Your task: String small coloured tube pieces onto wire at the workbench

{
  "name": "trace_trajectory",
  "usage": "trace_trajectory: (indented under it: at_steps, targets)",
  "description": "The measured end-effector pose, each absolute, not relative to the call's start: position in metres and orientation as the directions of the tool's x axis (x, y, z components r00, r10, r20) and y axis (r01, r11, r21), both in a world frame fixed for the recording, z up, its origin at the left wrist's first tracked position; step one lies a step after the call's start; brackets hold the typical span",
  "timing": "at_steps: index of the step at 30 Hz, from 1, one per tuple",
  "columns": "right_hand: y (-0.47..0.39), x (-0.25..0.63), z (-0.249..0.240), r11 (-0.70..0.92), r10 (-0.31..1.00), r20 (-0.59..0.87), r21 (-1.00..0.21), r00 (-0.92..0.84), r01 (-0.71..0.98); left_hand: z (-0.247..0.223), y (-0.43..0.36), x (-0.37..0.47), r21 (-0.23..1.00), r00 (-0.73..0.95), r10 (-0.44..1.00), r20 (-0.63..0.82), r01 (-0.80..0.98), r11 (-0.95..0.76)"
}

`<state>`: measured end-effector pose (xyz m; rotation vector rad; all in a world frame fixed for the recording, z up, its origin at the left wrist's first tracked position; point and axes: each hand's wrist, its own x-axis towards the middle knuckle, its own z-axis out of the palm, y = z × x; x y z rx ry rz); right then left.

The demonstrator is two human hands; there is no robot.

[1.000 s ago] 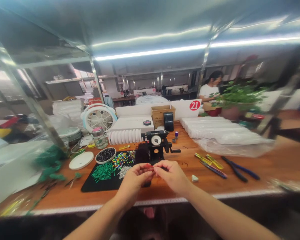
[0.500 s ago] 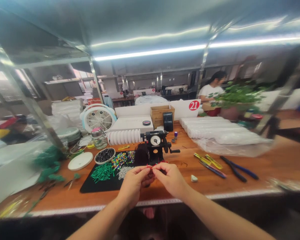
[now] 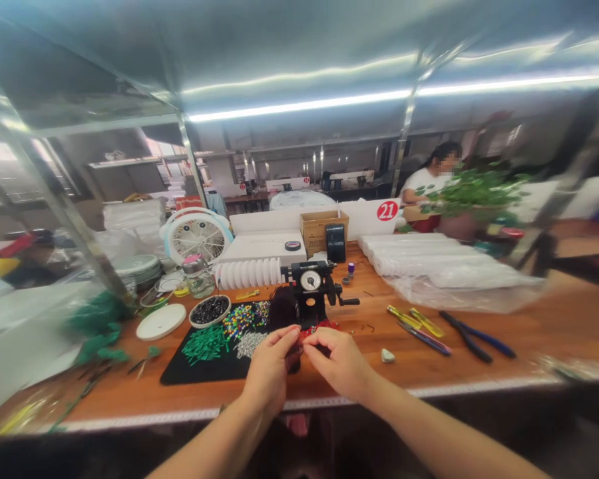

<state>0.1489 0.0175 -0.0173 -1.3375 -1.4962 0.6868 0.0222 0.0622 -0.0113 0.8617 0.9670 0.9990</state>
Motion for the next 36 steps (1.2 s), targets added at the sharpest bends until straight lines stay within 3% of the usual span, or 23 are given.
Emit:
trace_trajectory:
  at_steps: [6, 12, 18, 20, 22, 24, 25, 27, 29, 31, 34, 36]
  targets:
    - [0.020, 0.164, -0.011, 0.080, 0.997, 0.077, -0.969, -0.021, 0.233, -0.010, 0.061, 0.022, 0.921, 0.321, 0.920, -0.225, -0.237, 0.308]
    - [0.025, 0.169, -0.013, 0.049, 0.996, 0.034, -0.983, -0.088, 0.175, -0.009, 0.061, 0.024, 0.949, 0.426, 0.885, -0.186, -0.156, 0.275]
    - [0.028, 0.169, -0.015, -0.041, 0.995, -0.049, -0.995, -0.083, 0.092, -0.007, 0.064, 0.017, 0.993, 0.407, 0.906, -0.113, 0.028, 0.111]
    - [0.030, 0.171, -0.017, -0.093, 0.993, -0.096, -0.995, -0.071, 0.044, -0.002, 0.063, 0.009, 0.991, 0.370, 0.929, 0.013, 0.120, -0.061]
    - [0.031, 0.174, -0.018, -0.129, 0.990, -0.129, -0.992, -0.063, -0.004, 0.000, 0.061, 0.000, 0.865, 0.364, 0.881, 0.302, 0.285, -0.414]
    - [0.032, 0.175, -0.018, -0.145, 0.988, -0.142, -0.989, -0.060, -0.041, -0.001, 0.060, -0.006, 0.564, 0.455, 0.703, 0.546, 0.421, -0.710]
    - [0.032, 0.175, -0.018, -0.146, 0.988, -0.143, -0.988, -0.061, -0.053, -0.003, 0.059, -0.007, 0.437, 0.509, 0.625, 0.592, 0.449, -0.780]
    - [0.032, 0.174, -0.016, -0.141, 0.989, -0.137, -0.988, -0.063, -0.060, -0.008, 0.057, -0.005, 0.367, 0.559, 0.577, 0.595, 0.449, -0.814]
    - [0.031, 0.172, -0.015, -0.131, 0.990, -0.128, -0.991, -0.064, -0.042, -0.011, 0.057, -0.001, 0.430, 0.550, 0.611, 0.570, 0.434, -0.792]
    - [0.030, 0.170, -0.015, -0.114, 0.992, -0.113, -0.994, -0.057, 0.002, -0.013, 0.057, 0.005, 0.580, 0.489, 0.702, 0.518, 0.402, -0.708]
    - [0.029, 0.167, -0.017, -0.047, 0.999, -0.049, -0.993, -0.010, 0.112, -0.011, 0.060, 0.009, 0.811, 0.387, 0.864, 0.321, 0.359, -0.462]
    - [0.028, 0.165, -0.018, 0.020, 0.999, 0.025, -0.978, 0.026, 0.206, -0.008, 0.063, 0.009, 0.870, 0.362, 0.912, 0.192, 0.367, -0.329]
